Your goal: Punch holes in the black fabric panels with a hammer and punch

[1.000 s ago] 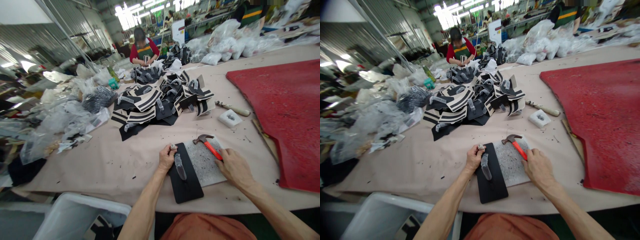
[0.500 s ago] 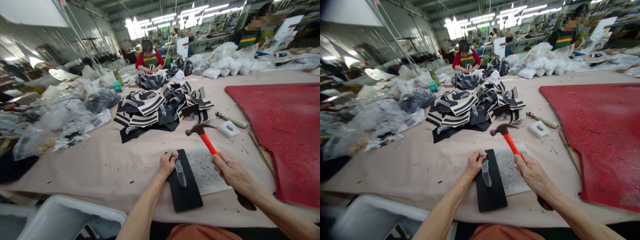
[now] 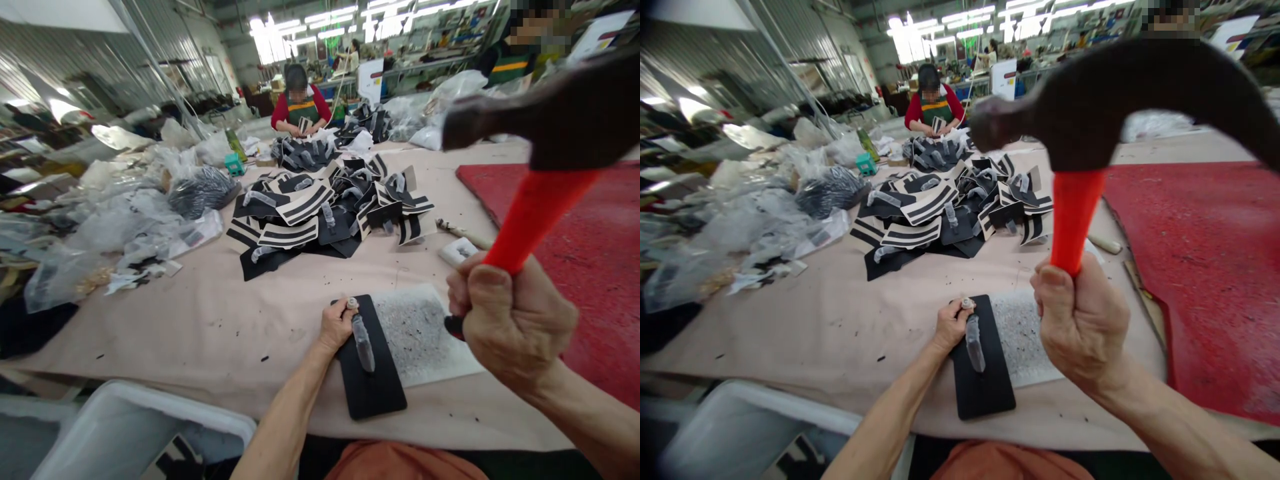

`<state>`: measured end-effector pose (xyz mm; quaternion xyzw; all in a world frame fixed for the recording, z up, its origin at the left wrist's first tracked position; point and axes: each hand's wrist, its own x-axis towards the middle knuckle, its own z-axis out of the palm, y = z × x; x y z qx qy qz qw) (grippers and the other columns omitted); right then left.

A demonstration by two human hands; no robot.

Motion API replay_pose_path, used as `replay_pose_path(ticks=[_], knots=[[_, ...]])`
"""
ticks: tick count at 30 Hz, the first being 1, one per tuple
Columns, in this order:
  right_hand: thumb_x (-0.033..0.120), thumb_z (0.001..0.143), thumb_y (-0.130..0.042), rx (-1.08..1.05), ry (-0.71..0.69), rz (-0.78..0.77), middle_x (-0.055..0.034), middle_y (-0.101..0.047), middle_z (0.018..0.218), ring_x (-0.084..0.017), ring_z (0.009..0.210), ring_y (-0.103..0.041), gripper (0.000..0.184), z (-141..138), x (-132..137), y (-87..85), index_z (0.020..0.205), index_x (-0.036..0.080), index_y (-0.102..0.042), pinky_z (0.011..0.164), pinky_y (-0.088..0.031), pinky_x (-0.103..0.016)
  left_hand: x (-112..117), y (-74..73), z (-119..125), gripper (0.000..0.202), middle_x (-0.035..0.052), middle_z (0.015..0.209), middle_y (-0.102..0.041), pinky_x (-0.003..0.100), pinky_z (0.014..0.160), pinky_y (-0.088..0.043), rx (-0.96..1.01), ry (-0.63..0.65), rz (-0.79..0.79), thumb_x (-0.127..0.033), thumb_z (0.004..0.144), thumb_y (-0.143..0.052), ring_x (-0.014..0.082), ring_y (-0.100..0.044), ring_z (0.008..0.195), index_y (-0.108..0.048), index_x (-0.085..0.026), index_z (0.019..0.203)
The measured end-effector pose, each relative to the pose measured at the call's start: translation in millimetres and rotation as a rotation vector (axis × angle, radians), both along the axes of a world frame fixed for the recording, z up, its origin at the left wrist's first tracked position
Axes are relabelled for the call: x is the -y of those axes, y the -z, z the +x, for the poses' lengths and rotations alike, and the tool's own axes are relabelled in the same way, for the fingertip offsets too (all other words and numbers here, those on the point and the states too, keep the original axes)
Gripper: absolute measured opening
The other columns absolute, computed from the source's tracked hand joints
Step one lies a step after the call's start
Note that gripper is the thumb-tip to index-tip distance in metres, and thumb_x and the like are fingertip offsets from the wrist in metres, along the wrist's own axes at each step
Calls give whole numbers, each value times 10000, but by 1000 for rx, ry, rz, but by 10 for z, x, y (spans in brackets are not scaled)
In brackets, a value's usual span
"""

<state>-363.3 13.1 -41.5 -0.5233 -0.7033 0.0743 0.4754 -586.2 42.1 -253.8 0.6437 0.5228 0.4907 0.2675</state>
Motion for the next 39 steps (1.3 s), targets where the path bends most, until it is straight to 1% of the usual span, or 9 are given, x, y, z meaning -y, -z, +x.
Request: replay_pose_path(ticks=[2, 6, 13, 17, 20, 23, 28, 33, 39], knots=[[440, 1023, -343, 188, -91, -24, 26, -480, 538, -123, 436, -404, 332, 37, 46, 275, 804, 228, -473, 472, -234, -275, 1, 2, -1, 169, 33, 900, -768, 261, 786, -540, -18, 0, -6, -149, 858, -597, 172, -713, 832, -722, -213, 953], [449, 1007, -353, 632, -237, -467, 5, -512, 526, -132, 412, -362, 337, 301, 71, 820, 810, 216, -498, 496, -119, -313, 6, 15, -1, 146, 11, 804, -744, 243, 713, -521, -54, -15, -19, -166, 872, -586, 155, -689, 740, -717, -219, 909], [440, 1017, -253, 493, -97, -851, -36, -573, 648, -186, 573, -537, 411, 727, 24, 1253, 805, 207, -516, 561, -329, -297, -6, 25, 3, 170, 25, 905, -766, 266, 793, -536, -30, -4, -24, -161, 865, -592, 173, -713, 843, -717, -224, 962], [372, 969, -418, 661, 34, -541, -139, -613, 926, -286, 820, -604, 293, 541, 38, 1428, 1041, 141, -583, 680, -444, -377, -20, 8, -5, 169, 28, 900, -765, 271, 797, -539, -43, 11, -27, -164, 861, -591, 178, -713, 841, -716, -227, 956], [247, 929, -493, 508, -254, -329, -146, -558, 1166, -278, 1040, -565, 350, 82, 16, 1441, 1269, 168, -518, 877, -483, -408, -11, -16, -25, 171, 28, 906, -763, 272, 810, -537, -43, 19, -30, -167, 863, -582, 177, -709, 853, -715, -229, 950], [103, 873, -459, 279, -613, -287, -97, -535, 1196, -222, 1077, -544, 425, -402, -36, 1573, 1276, 227, -514, 923, -491, -366, -4, -43, -40, 181, 28, 879, -758, 270, 781, -533, -36, 31, -64, -171, 865, -563, 171, -700, 815, -718, -224, 940], [71, 910, -378, 90, -640, -226, -83, -576, 1079, -189, 963, -561, 363, -674, -49, 1933, 1196, 197, -564, 835, -494, -327, -131, -94, -27, 109, 42, 771, -742, 268, 706, -532, 287, -73, -217, -267, 787, -663, 161, -678, 717, -708, -171, 814], [30, 901, -370, 460, -590, -168, -85, -619, 1025, -188, 883, -566, 387, -633, -8, 1827, 1177, 170, -603, 777, -447, -303, -173, -166, -177, 347, 72, 731, -729, 284, 667, -564, 925, -473, -247, -413, 667, -780, 169, -700, 680, -646, -118, 790], [26, 815, -452, 820, -493, -155, -117, -635, 1086, -177, 775, -607, 280, -887, -116, 1088, 1016, 155, -599, 671, -397, -287, 185, -594, -606, 323, 52, 755, -743, 280, 707, -581, 929, -597, 1, -333, 668, -811, 156, -714, 696, -652, -119, 850]])
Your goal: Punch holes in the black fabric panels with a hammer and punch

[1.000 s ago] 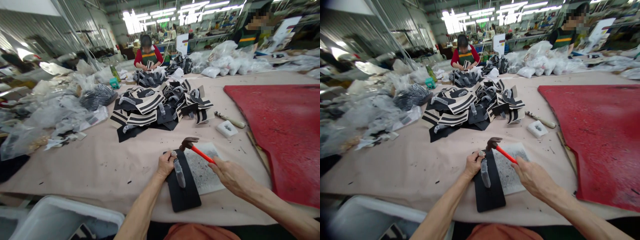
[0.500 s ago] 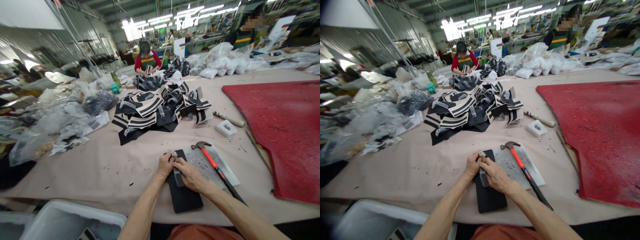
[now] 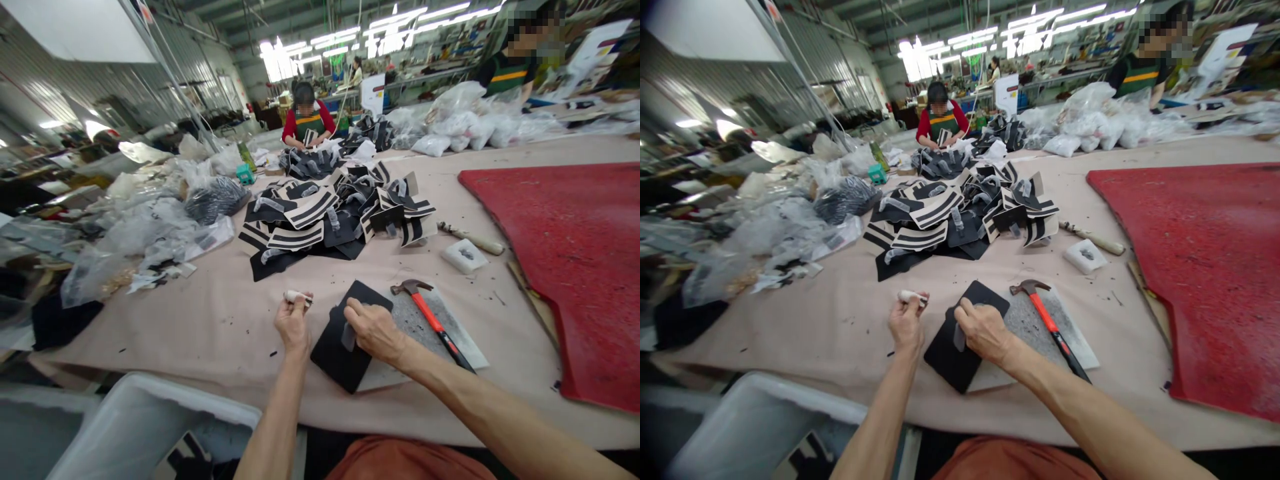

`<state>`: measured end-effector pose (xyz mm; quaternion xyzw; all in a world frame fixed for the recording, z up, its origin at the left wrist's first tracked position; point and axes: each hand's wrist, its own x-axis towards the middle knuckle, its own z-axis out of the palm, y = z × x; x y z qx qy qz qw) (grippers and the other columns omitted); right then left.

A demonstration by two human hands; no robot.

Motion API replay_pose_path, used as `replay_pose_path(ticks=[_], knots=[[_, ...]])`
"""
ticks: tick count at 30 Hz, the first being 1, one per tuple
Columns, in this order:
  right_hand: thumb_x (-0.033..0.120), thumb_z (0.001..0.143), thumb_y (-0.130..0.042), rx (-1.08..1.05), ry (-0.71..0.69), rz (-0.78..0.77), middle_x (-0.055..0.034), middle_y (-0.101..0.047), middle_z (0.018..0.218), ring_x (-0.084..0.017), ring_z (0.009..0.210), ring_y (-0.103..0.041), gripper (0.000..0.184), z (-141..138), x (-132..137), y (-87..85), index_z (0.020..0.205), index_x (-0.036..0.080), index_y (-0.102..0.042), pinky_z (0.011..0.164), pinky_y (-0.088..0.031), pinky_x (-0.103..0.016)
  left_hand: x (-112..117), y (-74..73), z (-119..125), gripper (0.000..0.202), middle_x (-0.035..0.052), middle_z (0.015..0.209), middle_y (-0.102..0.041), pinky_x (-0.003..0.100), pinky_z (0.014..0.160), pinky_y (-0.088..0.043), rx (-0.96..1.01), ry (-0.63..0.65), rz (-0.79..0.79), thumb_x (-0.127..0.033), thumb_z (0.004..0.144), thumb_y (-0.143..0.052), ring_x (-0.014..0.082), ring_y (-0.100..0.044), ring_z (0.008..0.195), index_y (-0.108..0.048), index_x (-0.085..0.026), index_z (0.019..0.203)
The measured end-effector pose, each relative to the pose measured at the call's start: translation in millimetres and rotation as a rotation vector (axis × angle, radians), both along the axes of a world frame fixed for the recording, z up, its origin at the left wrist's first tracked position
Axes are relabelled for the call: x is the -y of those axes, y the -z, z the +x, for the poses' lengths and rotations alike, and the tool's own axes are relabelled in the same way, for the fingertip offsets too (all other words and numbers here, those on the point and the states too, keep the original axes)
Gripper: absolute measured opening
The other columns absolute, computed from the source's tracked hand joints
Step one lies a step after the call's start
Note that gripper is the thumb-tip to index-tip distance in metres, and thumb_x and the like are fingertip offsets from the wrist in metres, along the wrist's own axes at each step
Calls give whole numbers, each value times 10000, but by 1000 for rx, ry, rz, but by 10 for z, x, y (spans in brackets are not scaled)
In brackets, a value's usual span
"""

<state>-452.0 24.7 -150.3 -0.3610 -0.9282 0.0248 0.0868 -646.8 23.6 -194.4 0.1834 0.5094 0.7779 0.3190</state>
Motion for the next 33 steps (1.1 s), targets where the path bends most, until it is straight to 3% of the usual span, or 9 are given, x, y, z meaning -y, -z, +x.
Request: replay_pose_path(ticks=[3, 6, 8, 10, 13, 15, 23, 27, 33], knots=[[110, 825, -510, 52, 254, -31, -118, -663, 966, -211, 743, -644, 206, -59, -35, -386, 1010, 162, -584, 631, -387, -292, 122, -228, -138, 303, 37, 748, -743, 282, 710, -587, -53, -110, 48, -317, 687, -804, 161, -721, 696, -650, -129, 869], [325, 907, -546, 18, 404, -130, -126, -699, 912, -264, 783, -683, 225, -10, 28, -478, 1060, 163, -576, 636, -413, -308, 179, -231, -115, 295, 47, 779, -754, 281, 728, -583, -101, -72, 14, -320, 718, -790, 169, -730, 728, -658, -132, 904], [414, 927, -556, -34, 462, -224, -125, -720, 920, -279, 815, -701, 378, 43, 122, -335, 1198, 151, -547, 662, -440, -319, 192, -109, -14, 294, 63, 803, -760, 272, 737, -574, -126, 2, -29, -333, 735, -781, 169, -728, 752, -663, -130, 911], [405, 939, -552, -103, 489, -316, -123, -732, 961, -283, 866, -712, 476, 82, 236, -91, 1337, 153, -487, 703, -467, -332, 191, 56, 124, 287, 74, 824, -763, 261, 740, -561, -149, 99, -79, -350, 750, -769, 165, -719, 765, -668, -129, 905], [358, 973, -486, -208, 506, -401, -122, -739, 997, -275, 914, -715, 456, 99, 383, 261, 1388, 169, -476, 758, -490, -346, 165, 263, 320, 265, 77, 844, -767, 257, 743, -547, -188, 246, -138, -365, 772, -736, 164, -712, 774, -679, -135, 892], [348, 983, -451, -254, 511, -404, -128, -737, 1014, -269, 911, -716, 446, 97, 429, 397, 1388, 163, -483, 772, -495, -349, 117, 337, 413, 246, 81, 870, -772, 259, 746, -544, -215, 325, -159, -354, 781, -712, 170, -711, 792, -688, -140, 900], [418, 956, -496, -396, 491, -535, -128, -736, 1063, -268, 964, -704, 420, 166, 327, 458, 1251, 147, -620, 845, -493, -347, -236, 420, 597, 164, 39, 832, -759, 247, 713, -520, -402, 504, -161, -296, 790, -661, 155, -680, 754, -714, -167, 876], [435, 942, -532, -380, 502, -536, -135, -728, 1109, -286, 1030, -692, 445, 157, 337, 479, 1268, 143, -619, 890, -490, -365, -257, 486, 627, 164, 29, 847, -758, 253, 747, -516, -481, 495, -183, -309, 816, -658, 153, -675, 769, -720, -176, 889], [456, 953, -518, -338, 511, -484, -143, -735, 1066, -296, 972, -707, 461, 116, 389, 529, 1280, 140, -593, 840, -502, -371, -214, 496, 631, 153, 44, 885, -775, 265, 766, -523, -557, 505, -216, -293, 844, -645, 168, -692, 800, -724, -185, 918]])
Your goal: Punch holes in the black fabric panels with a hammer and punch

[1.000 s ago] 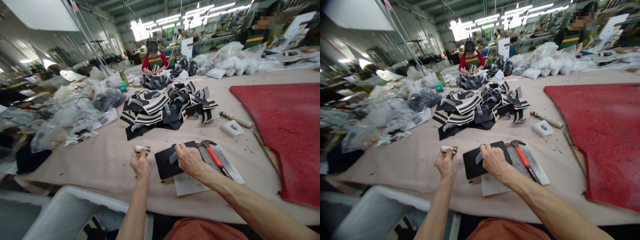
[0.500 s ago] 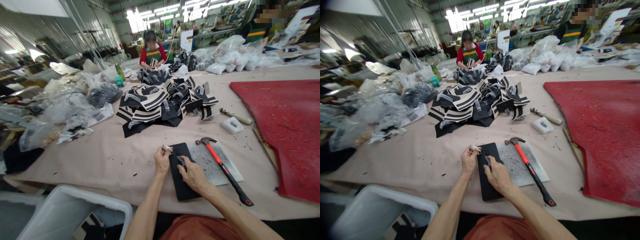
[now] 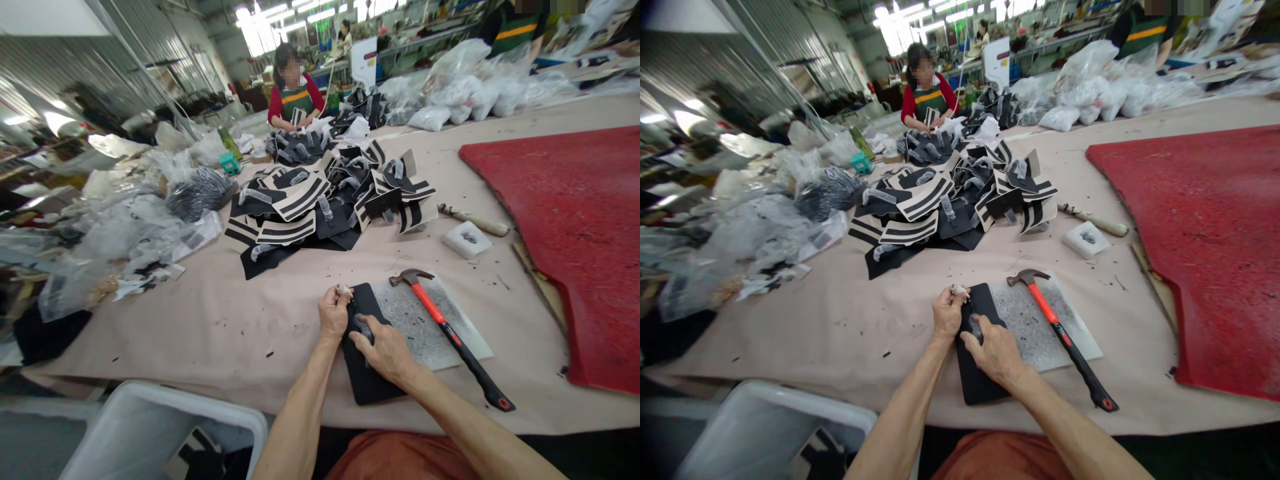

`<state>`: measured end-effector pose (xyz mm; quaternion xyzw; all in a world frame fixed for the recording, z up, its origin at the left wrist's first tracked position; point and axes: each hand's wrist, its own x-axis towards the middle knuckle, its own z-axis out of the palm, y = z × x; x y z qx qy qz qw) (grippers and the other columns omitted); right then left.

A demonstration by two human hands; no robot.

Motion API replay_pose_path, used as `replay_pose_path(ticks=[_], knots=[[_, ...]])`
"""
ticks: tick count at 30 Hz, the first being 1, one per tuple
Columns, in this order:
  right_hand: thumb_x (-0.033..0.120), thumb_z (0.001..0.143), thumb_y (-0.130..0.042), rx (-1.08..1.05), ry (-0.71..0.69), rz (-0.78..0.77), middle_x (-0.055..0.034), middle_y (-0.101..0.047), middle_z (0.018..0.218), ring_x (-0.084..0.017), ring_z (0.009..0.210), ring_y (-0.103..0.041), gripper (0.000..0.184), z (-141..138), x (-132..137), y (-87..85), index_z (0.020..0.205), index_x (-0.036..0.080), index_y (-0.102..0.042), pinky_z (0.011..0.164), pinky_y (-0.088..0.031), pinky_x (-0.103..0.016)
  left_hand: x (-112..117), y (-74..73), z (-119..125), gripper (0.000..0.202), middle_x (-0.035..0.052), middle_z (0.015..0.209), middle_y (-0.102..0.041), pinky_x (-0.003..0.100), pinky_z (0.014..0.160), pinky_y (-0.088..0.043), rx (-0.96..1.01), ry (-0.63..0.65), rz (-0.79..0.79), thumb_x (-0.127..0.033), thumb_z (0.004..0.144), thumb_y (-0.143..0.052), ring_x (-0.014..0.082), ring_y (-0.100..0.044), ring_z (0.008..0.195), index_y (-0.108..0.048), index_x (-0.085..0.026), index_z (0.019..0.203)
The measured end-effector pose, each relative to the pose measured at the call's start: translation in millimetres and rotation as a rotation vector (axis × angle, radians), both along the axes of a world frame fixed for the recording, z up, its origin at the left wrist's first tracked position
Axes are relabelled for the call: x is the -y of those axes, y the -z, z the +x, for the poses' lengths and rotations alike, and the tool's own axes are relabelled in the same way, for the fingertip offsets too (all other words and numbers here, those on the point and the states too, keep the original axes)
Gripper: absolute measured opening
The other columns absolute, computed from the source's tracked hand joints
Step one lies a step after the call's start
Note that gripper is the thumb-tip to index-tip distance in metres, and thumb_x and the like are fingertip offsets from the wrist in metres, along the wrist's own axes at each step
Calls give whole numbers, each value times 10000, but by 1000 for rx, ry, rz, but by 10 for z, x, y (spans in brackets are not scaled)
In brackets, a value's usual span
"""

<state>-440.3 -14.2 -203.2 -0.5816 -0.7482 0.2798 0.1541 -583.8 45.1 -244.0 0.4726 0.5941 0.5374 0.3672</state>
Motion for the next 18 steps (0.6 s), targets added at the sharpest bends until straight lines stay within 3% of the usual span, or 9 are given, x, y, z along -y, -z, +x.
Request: replay_pose_path(ticks=[12, 16, 18], knots=[[453, 949, -517, -57, -1, -17, -144, -733, 1058, -293, 973, -702, 476, 20, 13, 0, 1303, 139, -576, 845, -497, -373, 16, -30, -3, 126, 44, 924, -785, 265, 766, -518, -144, 6, 16, -268, 866, -631, 172, -704, 820, -719, -198, 924], [463, 952, -513, -151, -66, -42, -144, -710, 1129, -278, 1019, -684, 520, 82, -2, -66, 1359, 139, -530, 886, -493, -380, 12, -23, -19, 115, 41, 918, -782, 268, 768, -524, -190, 21, 39, -255, 872, -625, 175, -708, 826, -714, -200, 920], [458, 977, -466, -191, -71, 22, -128, -690, 1151, -253, 1009, -671, 513, 211, -36, -129, 1386, 148, -494, 878, -497, -369, 11, -20, -27, 112, 39, 918, -779, 270, 767, -530, -217, 48, 65, -231, 871, -621, 175, -712, 829, -714, -203, 927]])
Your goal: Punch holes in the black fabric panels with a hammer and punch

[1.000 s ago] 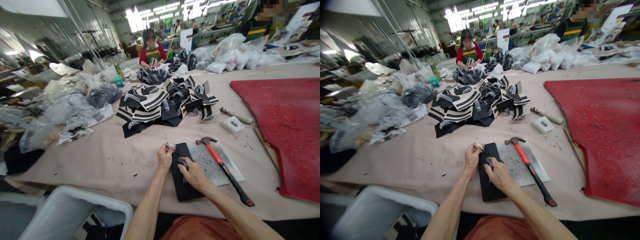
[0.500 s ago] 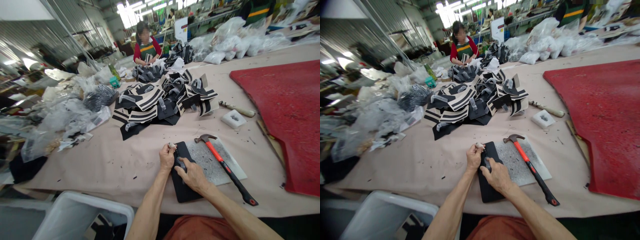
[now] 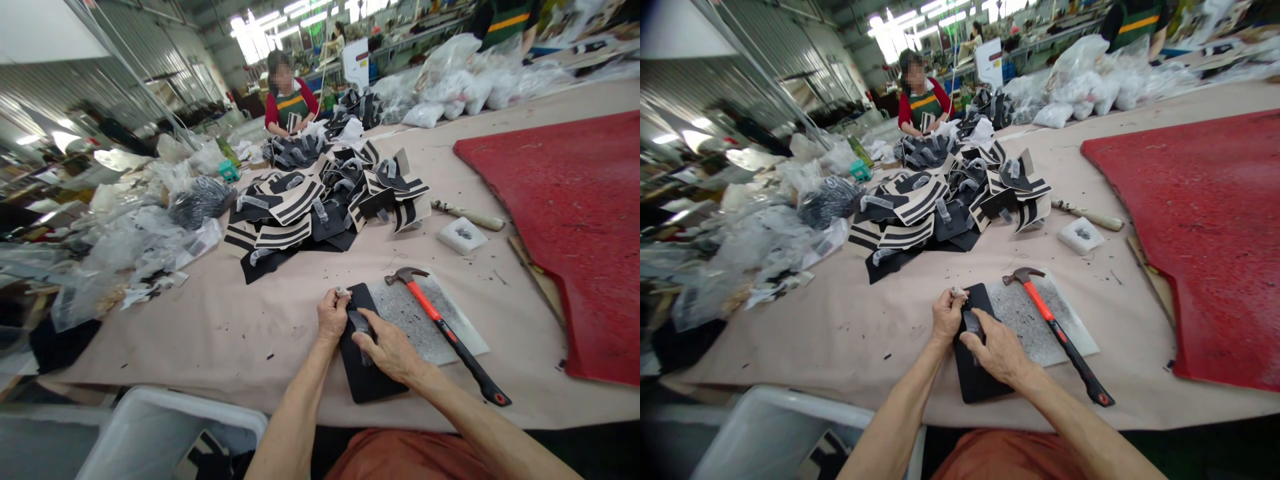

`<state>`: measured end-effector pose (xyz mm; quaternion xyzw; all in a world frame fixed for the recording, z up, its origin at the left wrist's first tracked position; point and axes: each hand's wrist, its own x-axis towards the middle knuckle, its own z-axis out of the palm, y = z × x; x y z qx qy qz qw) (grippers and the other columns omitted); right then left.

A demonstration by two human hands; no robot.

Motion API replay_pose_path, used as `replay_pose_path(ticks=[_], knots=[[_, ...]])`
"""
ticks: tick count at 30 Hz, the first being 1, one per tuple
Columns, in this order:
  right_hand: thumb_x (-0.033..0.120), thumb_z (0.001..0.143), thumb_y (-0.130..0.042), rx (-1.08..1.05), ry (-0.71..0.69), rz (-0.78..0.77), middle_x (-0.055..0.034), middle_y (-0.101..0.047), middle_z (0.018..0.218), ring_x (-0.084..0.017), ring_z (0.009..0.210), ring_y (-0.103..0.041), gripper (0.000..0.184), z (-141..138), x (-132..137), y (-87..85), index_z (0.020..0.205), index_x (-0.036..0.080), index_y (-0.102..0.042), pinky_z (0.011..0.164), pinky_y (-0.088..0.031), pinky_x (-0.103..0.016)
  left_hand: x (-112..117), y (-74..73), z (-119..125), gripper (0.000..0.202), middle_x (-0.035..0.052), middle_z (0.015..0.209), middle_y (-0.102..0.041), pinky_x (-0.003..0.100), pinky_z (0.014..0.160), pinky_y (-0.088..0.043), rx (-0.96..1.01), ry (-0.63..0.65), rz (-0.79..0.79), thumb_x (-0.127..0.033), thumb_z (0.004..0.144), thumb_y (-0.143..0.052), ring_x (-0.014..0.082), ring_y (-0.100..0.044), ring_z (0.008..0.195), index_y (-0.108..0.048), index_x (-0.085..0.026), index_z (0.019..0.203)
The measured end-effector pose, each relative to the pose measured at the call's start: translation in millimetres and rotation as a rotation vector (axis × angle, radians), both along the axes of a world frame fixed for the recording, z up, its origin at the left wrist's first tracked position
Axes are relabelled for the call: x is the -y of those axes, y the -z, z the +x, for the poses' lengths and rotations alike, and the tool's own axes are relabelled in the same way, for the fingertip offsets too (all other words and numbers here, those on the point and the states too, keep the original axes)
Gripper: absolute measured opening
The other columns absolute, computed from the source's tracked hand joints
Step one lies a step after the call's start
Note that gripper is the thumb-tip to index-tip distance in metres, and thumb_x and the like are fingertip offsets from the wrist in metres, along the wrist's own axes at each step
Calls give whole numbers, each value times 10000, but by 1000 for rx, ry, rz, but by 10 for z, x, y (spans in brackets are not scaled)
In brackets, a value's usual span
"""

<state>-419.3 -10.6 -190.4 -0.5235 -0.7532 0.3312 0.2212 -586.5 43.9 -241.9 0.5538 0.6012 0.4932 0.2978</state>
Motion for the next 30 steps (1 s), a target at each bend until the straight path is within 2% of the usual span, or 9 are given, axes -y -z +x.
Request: replay_pose_path(ticks=[4, 8, 14, 17, 19, 21, 24, 27, 30], knots=[[432, 981, -469, 277, 218, 247, -183, -620, 1161, -310, 1084, -595, 454, 531, -138, -103, 1302, 115, -522, 894, -470, -417, 0, 12, -6, 135, 40, 921, -774, 282, 792, -550, -53, 61, 63, -177, 868, -605, 178, -719, 849, -717, -210, 937], [330, 912, -554, 567, 307, -2, -131, -596, 954, -278, 840, -599, 183, 1087, -234, -90, 966, 157, -576, 680, -437, -360, -3, 56, -3, 163, 42, 943, -776, 298, 831, -560, -98, 69, 115, -153, 870, -601, 184, -725, 880, -715, -215, 969], [280, 894, -500, -180, 395, -703, 13, -454, 679, -103, 520, -416, 156, 1107, -177, -191, 767, 204, -449, 482, -352, -233, -24, 105, 0, 157, 30, 942, -772, 274, 852, -552, -170, 96, 138, -131, 873, -604, 171, -720, 897, -713, -205, 958], [396, 945, -409, -375, 403, -789, 66, -354, 620, -75, 410, -264, 221, 908, -192, -470, 824, 215, -445, 388, -259, -216, -26, 111, 6, 161, 27, 943, -772, 264, 849, -545, -176, 92, 147, -120, 874, -600, 168, -719, 896, -712, -203, 955], [501, 962, -360, -379, 377, -598, 73, -338, 593, -82, 394, -255, 314, 780, -237, -690, 839, 225, -445, 378, -231, -221, -25, 115, 10, 164, 27, 937, -771, 260, 839, -542, -179, 94, 155, -120, 876, -597, 168, -718, 887, -714, -202, 955], [558, 969, -322, -227, 307, -216, 48, -400, 588, -107, 435, -351, 381, 679, -291, -848, 837, 226, -452, 423, -266, -237, -25, 116, 13, 165, 30, 933, -770, 257, 832, -539, -187, 97, 158, -120, 878, -591, 166, -715, 876, -714, -201, 952], [502, 983, -323, 125, 157, 193, 3, -472, 592, -139, 493, -416, 359, 602, -344, -877, 825, 213, -466, 486, -227, -274, -26, 110, 18, 162, 34, 922, -766, 252, 817, -535, -195, 99, 146, -120, 879, -583, 164, -709, 861, -710, -195, 947], [408, 982, -383, 460, -64, 209, -4, -483, 557, -136, 447, -375, 287, 612, -367, -846, 819, 202, -499, 499, -126, -309, -21, 107, 26, 131, 29, 837, -751, 244, 756, -529, -207, 87, 125, -127, 875, -589, 159, -695, 777, -704, -188, 897], [424, 1003, -368, 450, -92, 240, 17, -460, 516, -128, 418, -357, 328, 615, -389, -1086, 800, 209, -509, 488, -126, -306, -10, 119, 29, 141, 32, 841, -751, 242, 757, -526, -185, 95, 151, -128, 881, -579, 156, -691, 774, -706, -188, 899]])
